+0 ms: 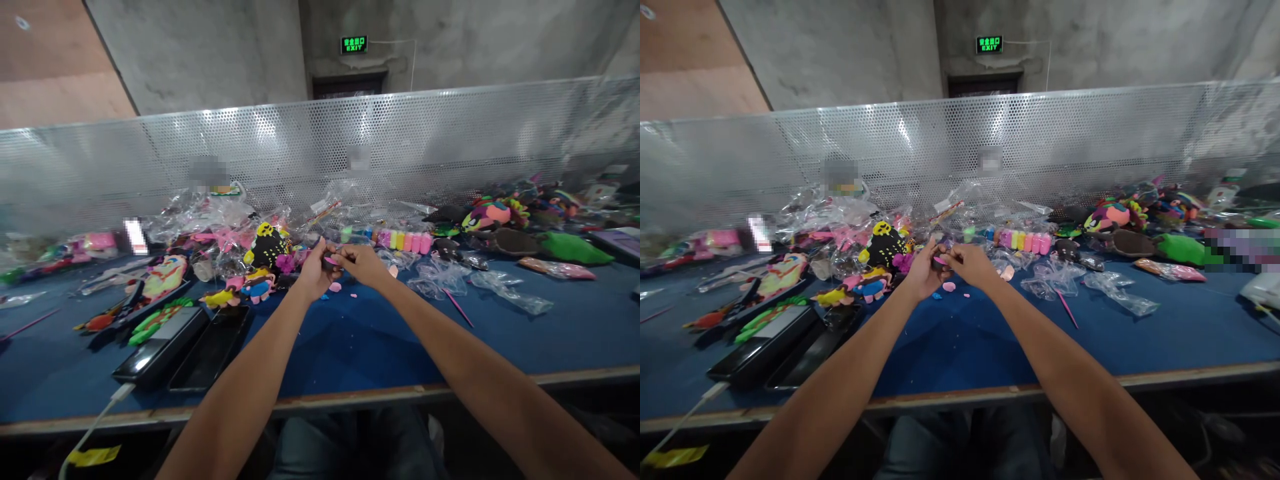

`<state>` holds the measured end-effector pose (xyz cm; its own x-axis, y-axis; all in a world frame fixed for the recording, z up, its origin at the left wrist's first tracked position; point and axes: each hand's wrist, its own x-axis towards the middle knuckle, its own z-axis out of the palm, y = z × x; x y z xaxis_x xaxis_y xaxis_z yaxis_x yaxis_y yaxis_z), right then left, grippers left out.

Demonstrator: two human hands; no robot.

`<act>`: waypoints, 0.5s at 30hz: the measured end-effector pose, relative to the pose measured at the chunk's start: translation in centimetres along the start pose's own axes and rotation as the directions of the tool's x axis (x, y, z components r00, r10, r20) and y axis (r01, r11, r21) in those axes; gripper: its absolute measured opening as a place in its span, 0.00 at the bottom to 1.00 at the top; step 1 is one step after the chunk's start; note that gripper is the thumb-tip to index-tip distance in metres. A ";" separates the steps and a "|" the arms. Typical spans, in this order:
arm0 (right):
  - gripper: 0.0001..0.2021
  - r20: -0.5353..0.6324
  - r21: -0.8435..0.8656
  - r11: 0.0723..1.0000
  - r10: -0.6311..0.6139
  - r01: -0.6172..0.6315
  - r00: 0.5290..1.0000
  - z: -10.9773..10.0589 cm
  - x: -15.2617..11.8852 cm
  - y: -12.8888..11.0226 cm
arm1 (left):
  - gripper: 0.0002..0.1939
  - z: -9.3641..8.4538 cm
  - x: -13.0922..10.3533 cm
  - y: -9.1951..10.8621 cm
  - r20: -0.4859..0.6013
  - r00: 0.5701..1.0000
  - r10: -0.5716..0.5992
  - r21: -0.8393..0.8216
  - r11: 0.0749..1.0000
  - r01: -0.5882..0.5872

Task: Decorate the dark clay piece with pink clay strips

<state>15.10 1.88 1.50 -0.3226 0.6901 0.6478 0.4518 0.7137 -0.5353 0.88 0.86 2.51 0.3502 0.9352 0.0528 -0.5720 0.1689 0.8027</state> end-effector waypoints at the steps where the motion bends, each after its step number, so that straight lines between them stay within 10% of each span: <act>1: 0.18 -0.007 0.012 1.000 -0.002 0.002 1.000 0.0 0.0 0.0 | 0.20 0.1 0.0 0.0 -0.016 1.000 0.005 -0.012 1.000 -0.005; 15: 0.09 0.008 0.248 0.967 0.059 -0.060 0.998 0.4 -0.4 -0.9 | 0.13 0.3 0.3 -0.1 -0.156 0.987 0.039 -0.175 0.982 -0.066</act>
<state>14.49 1.07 1.49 -0.3021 0.7323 0.6103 0.2496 0.6787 -0.6907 1.25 1.05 2.66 0.2078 0.9781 -0.0097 -0.7148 0.1586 0.6811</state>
